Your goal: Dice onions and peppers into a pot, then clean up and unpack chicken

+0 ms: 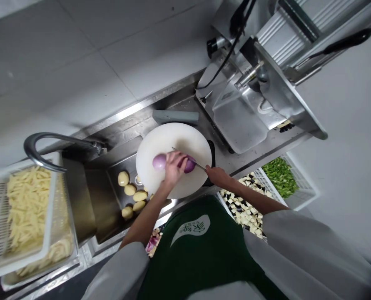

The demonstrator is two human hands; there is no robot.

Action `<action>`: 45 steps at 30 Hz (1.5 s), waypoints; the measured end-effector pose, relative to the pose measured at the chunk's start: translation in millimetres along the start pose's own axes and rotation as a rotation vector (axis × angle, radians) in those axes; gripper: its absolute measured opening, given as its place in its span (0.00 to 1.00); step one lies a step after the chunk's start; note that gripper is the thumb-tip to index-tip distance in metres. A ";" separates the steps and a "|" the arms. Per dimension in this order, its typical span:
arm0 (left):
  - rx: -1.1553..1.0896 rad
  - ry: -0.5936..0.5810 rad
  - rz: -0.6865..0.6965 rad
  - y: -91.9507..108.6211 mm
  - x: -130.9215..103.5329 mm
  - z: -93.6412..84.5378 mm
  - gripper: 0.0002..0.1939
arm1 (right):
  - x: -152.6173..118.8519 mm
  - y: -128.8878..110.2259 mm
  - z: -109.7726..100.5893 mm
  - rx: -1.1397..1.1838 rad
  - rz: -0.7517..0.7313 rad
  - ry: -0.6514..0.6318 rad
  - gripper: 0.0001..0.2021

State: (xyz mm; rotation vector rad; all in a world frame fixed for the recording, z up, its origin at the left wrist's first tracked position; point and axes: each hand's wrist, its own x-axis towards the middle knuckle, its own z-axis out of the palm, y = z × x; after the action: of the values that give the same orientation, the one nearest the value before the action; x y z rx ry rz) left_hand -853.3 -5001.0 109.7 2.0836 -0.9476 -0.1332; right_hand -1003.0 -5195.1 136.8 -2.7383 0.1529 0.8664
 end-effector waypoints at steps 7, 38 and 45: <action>-0.030 -0.741 0.054 2.3 84.1 -4.9 0.06 | -2.1 2.9 -0.6 0.003 0.001 0.054 0.16; 0.133 0.122 0.086 -19.0 -36.2 36.3 0.13 | -13.3 -24.7 -11.3 -0.053 -0.045 0.072 0.17; 0.085 0.171 0.111 -25.2 -38.4 41.7 0.13 | 7.5 -36.0 -10.3 -0.005 -0.020 0.107 0.20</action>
State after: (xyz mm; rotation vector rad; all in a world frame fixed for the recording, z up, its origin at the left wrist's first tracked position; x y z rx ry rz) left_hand -882.6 -4992.6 55.6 2.0760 -0.9751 0.1428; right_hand -984.8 -5163.6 148.4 -2.7867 0.1437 0.7157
